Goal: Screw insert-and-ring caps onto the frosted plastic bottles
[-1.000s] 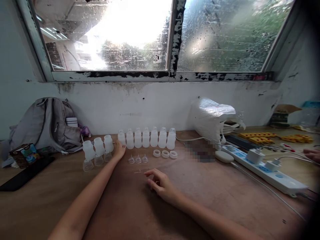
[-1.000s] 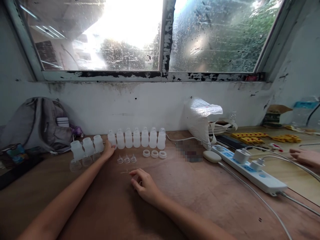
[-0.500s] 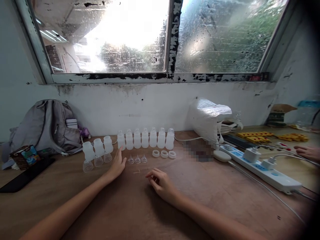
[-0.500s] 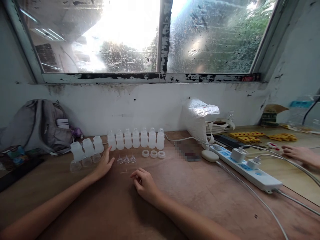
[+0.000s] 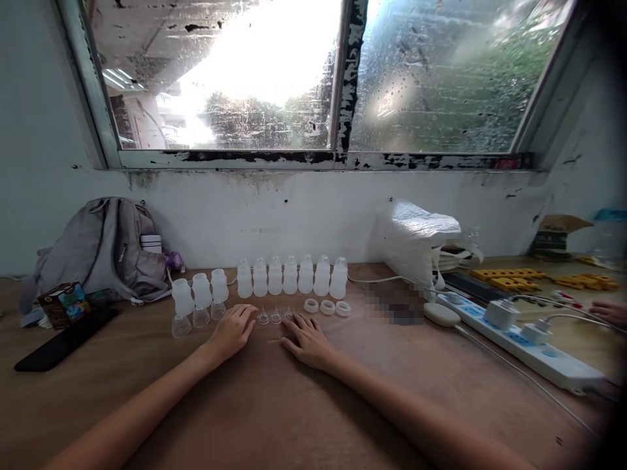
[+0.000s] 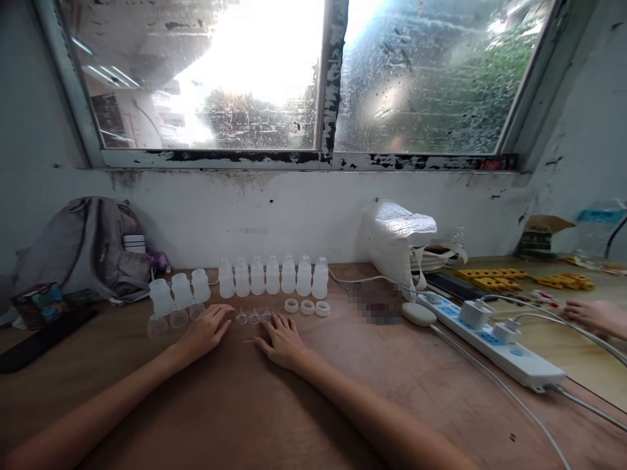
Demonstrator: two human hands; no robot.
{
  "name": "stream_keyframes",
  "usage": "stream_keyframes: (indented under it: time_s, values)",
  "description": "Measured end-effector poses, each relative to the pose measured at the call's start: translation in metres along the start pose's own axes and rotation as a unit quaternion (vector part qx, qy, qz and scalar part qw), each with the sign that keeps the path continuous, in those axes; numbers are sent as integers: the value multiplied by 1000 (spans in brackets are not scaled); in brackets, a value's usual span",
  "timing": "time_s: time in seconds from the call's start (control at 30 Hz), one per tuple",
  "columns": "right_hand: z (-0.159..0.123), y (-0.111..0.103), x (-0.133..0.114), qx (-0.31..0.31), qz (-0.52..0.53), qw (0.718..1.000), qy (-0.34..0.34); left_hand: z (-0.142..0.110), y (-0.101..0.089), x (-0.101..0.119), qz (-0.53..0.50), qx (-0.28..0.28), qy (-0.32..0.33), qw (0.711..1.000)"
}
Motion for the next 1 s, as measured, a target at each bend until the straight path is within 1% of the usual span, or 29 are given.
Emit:
stream_keyframes:
  time_s: [0.07, 0.13, 0.2, 0.27, 0.33, 0.43, 0.57, 0.63, 0.77, 0.83, 0.9, 1.0]
  values:
    - [-2, -4, -1, 21, 5, 1000, -10, 5, 5, 10, -25, 16, 1, 1000]
    - [-6, -13, -4, 58, 13, 998, -27, 8, 9, 23, -58, 56, -1, 997]
    - [-12, -23, -11, 89, 21, 994, -59, 7, 11, 35, -98, 99, -6, 990]
    - [-17, -31, -19, 101, 28, 989, -102, 4, 16, 46, -131, 113, -7, 985]
    - [-20, -34, -26, 96, 33, 985, -139, 0, 22, 54, -150, 95, -3, 984]
    - [-21, -35, -30, 84, 39, 983, -157, -4, 28, 55, -156, 57, -6, 986]
    - [-19, -35, -25, 93, 54, 984, -140, -5, 29, 45, -123, 41, -38, 991]
    - [-18, -37, -21, 104, 62, 984, -127, -6, 32, 42, -101, 19, -50, 993]
    - [-16, -40, -12, 141, 79, 982, -97, -8, 47, 38, -78, -44, -48, 995]
    - [-15, -40, -8, 159, 84, 980, -82, -9, 54, 33, -78, -62, -46, 994]
    - [-14, -37, -7, 158, 86, 981, -79, -10, 59, 29, -84, -67, -48, 993]
    - [-13, -29, -11, 121, 94, 983, -106, -10, 57, 28, -96, -44, -44, 993]
Point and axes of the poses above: each hand's wrist, its own z-axis towards the middle knuckle, its own y-axis out of the palm, x = y × z, the point moved 8 cm from there along z, towards the middle knuckle, and after that the axes turned 10 degrees about -z, right-handed, at the moved point
